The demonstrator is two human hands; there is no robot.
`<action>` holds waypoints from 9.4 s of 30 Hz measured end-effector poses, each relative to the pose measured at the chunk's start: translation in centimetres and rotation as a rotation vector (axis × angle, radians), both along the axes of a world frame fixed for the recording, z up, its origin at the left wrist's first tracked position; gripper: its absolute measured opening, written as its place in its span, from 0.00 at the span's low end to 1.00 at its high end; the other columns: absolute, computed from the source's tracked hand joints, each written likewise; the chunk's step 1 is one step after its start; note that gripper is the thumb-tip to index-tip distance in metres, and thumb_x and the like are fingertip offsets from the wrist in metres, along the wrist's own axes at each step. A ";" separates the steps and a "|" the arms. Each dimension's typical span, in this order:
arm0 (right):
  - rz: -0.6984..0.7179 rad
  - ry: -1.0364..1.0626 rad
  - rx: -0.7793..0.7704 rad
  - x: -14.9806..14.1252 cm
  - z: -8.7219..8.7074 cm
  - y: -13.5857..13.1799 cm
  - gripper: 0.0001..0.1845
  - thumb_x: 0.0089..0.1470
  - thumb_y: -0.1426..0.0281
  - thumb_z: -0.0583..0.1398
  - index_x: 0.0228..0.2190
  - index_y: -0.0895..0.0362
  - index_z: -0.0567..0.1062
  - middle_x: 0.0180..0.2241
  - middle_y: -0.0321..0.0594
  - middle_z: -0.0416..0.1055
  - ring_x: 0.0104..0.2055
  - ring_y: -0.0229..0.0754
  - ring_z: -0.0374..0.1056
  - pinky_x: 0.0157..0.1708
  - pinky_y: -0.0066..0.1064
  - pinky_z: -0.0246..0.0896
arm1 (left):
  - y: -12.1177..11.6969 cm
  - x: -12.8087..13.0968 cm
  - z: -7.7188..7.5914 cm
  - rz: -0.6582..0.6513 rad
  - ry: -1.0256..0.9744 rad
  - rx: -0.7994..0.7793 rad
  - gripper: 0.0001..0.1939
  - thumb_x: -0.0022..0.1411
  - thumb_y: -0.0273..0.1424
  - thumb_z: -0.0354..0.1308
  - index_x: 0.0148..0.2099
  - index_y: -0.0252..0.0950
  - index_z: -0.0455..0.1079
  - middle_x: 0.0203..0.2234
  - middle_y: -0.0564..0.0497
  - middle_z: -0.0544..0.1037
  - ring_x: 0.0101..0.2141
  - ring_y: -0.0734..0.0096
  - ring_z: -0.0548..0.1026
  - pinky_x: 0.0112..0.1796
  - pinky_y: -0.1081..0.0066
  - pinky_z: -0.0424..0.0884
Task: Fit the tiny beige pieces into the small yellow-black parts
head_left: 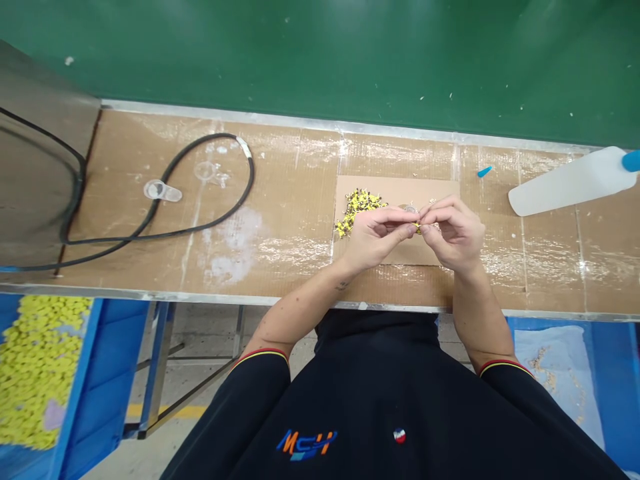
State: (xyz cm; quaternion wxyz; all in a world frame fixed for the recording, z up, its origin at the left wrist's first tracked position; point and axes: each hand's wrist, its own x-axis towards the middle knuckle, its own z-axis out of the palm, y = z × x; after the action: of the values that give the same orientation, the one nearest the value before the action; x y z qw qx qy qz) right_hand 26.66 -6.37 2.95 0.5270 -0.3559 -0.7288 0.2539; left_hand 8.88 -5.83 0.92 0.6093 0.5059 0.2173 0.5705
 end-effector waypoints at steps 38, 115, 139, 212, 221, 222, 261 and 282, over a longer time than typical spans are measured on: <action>0.002 0.071 -0.363 -0.7 0.5 0.2 0.07 0.51 0.74 0.66 0.24 0.53 0.76 0.26 0.34 0.71 0.29 0.37 0.68 0.29 0.32 0.64 | -0.3 -0.5 -0.4 0.383 0.483 0.553 0.21 0.67 0.24 0.61 0.61 0.41 0.70 0.36 0.54 0.85 0.35 0.78 0.84 0.43 0.75 0.81; -0.072 -0.848 -0.460 7.0 -1.6 2.9 0.08 0.56 0.67 0.63 0.33 0.53 0.84 0.36 0.45 0.80 0.38 0.51 0.76 0.43 0.44 0.69 | 5.1 -7.7 -0.2 -0.065 1.317 0.326 0.16 0.68 0.36 0.56 0.55 0.39 0.76 0.57 0.43 0.76 0.60 0.51 0.71 0.61 0.49 0.64; -0.108 -0.578 -0.312 6.9 -0.3 2.4 0.08 0.59 0.68 0.60 0.32 0.52 0.80 0.33 0.42 0.82 0.33 0.46 0.76 0.34 0.38 0.70 | 5.3 -7.2 -0.7 0.033 1.321 0.269 0.16 0.71 0.36 0.55 0.56 0.38 0.74 0.53 0.44 0.78 0.58 0.55 0.72 0.60 0.55 0.62; -0.140 -0.545 -0.204 2.9 -0.8 1.7 0.10 0.64 0.65 0.59 0.35 0.51 0.80 0.32 0.43 0.79 0.33 0.45 0.73 0.35 0.39 0.68 | 3.3 -3.1 -1.4 0.531 0.728 0.159 0.15 0.78 0.37 0.47 0.59 0.42 0.70 0.46 0.48 0.82 0.46 0.69 0.82 0.47 0.64 0.79; -0.135 -0.651 -0.116 2.5 -2.2 2.2 0.09 0.64 0.67 0.60 0.35 0.53 0.81 0.31 0.41 0.77 0.32 0.44 0.73 0.33 0.35 0.64 | 4.6 -3.5 -3.0 0.522 0.294 0.226 0.12 0.70 0.41 0.62 0.51 0.42 0.70 0.39 0.51 0.82 0.42 0.71 0.84 0.43 0.70 0.81; -0.137 -0.656 -0.110 2.6 -2.3 2.2 0.08 0.63 0.67 0.60 0.35 0.53 0.81 0.31 0.41 0.77 0.32 0.44 0.73 0.33 0.35 0.64 | 4.6 -3.5 -3.0 0.520 0.280 0.219 0.12 0.71 0.41 0.62 0.51 0.42 0.70 0.39 0.52 0.81 0.42 0.71 0.84 0.43 0.70 0.81; -0.178 -0.201 -0.092 2.1 -0.9 1.6 0.05 0.54 0.72 0.64 0.27 0.52 0.77 0.21 0.31 0.66 0.23 0.36 0.60 0.24 0.32 0.55 | 3.5 -3.1 -0.4 0.260 0.073 -0.222 0.12 0.55 0.40 0.73 0.39 0.39 0.82 0.27 0.54 0.80 0.26 0.81 0.75 0.32 0.75 0.76; -0.147 0.126 -0.086 1.1 -0.7 0.6 0.11 0.56 0.59 0.66 0.27 0.50 0.75 0.22 0.34 0.66 0.25 0.40 0.62 0.25 0.36 0.56 | 1.5 -2.2 0.6 0.487 0.645 0.647 0.05 0.66 0.22 0.59 0.37 0.37 0.72 0.30 0.54 0.83 0.32 0.76 0.81 0.37 0.74 0.77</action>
State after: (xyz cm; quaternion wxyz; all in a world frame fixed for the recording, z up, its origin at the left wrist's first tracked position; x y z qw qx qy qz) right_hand 27.72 -5.74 2.22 0.5733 -0.4142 -0.6544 0.2676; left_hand 6.64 -4.35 1.51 0.1730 0.7534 0.3179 0.5490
